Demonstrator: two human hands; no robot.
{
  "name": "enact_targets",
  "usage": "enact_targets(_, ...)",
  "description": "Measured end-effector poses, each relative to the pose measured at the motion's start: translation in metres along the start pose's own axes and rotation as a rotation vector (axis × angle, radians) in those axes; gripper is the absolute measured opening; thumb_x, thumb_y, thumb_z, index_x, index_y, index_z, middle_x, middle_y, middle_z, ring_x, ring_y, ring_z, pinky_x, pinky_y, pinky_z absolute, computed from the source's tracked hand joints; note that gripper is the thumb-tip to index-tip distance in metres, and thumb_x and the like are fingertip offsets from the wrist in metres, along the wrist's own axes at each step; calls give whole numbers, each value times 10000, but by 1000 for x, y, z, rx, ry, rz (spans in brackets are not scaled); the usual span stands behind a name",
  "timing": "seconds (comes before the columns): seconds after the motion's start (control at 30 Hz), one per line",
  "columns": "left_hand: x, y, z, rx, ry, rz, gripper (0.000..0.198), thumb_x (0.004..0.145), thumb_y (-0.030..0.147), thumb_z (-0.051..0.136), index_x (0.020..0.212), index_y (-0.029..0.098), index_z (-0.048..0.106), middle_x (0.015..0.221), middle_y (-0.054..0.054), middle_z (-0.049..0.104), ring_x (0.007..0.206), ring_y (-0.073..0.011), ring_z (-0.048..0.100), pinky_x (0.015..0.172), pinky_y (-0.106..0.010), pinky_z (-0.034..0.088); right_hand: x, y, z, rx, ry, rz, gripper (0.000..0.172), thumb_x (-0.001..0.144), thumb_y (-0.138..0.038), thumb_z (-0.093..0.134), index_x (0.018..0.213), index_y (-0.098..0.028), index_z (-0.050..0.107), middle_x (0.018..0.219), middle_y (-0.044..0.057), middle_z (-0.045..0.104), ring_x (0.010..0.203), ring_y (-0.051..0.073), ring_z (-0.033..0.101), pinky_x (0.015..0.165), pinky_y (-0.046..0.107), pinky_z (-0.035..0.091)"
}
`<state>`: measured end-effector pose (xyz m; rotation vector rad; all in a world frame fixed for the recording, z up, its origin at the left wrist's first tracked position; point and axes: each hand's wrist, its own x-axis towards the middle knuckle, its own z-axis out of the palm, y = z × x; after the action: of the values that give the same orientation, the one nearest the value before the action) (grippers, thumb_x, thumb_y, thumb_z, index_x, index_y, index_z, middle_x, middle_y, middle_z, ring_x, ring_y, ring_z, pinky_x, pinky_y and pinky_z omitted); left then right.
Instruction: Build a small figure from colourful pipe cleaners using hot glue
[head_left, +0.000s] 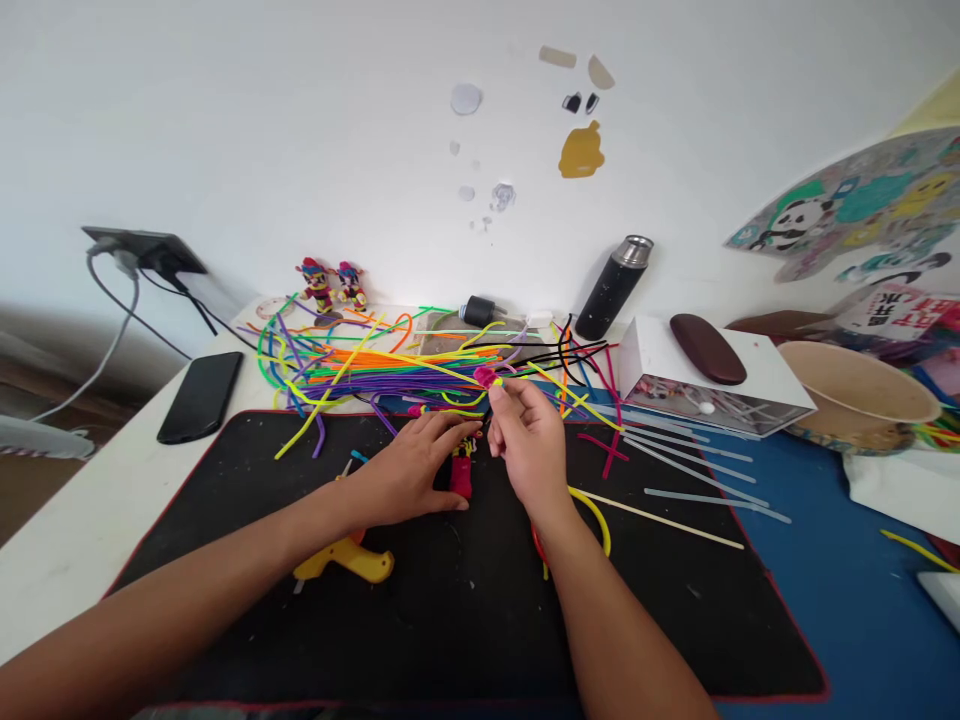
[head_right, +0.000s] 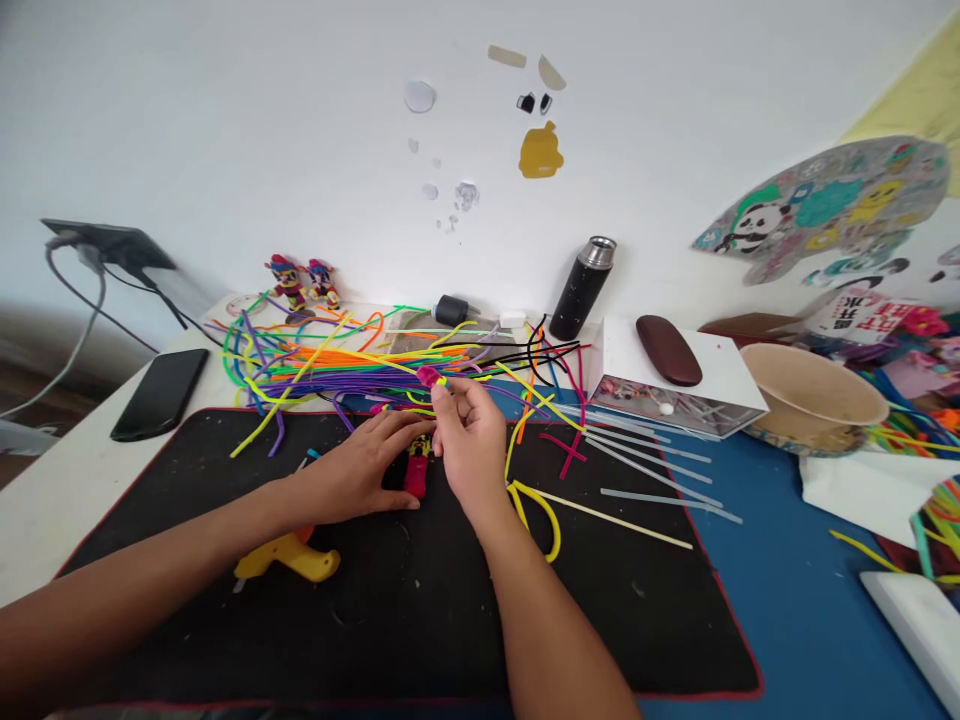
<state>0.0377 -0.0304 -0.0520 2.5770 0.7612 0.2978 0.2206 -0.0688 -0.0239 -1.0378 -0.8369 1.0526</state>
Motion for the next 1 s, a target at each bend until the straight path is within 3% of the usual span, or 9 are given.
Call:
enact_targets(0.5, -3, -5, 3, 64, -8, -13, 1009, 810, 507, 888, 1636, 271, 360, 1572, -168, 513, 1479, -402, 458, 1233, -637, 349, 1, 1, 1, -23, 0, -3, 364, 891, -536, 757, 941, -200, 626, 511, -123, 468, 376, 78, 436, 390, 206, 341)
enact_targets(1.0, -4, -3, 1, 95, -22, -9, 960, 841, 518, 858, 1632, 275, 370, 1568, -172, 515, 1465, -406, 469, 1244, -661, 317, 0, 2, 1, -44, -24, -8, 365, 899, -548, 757, 949, -207, 638, 498, -112, 483, 380, 89, 442, 399, 221, 333)
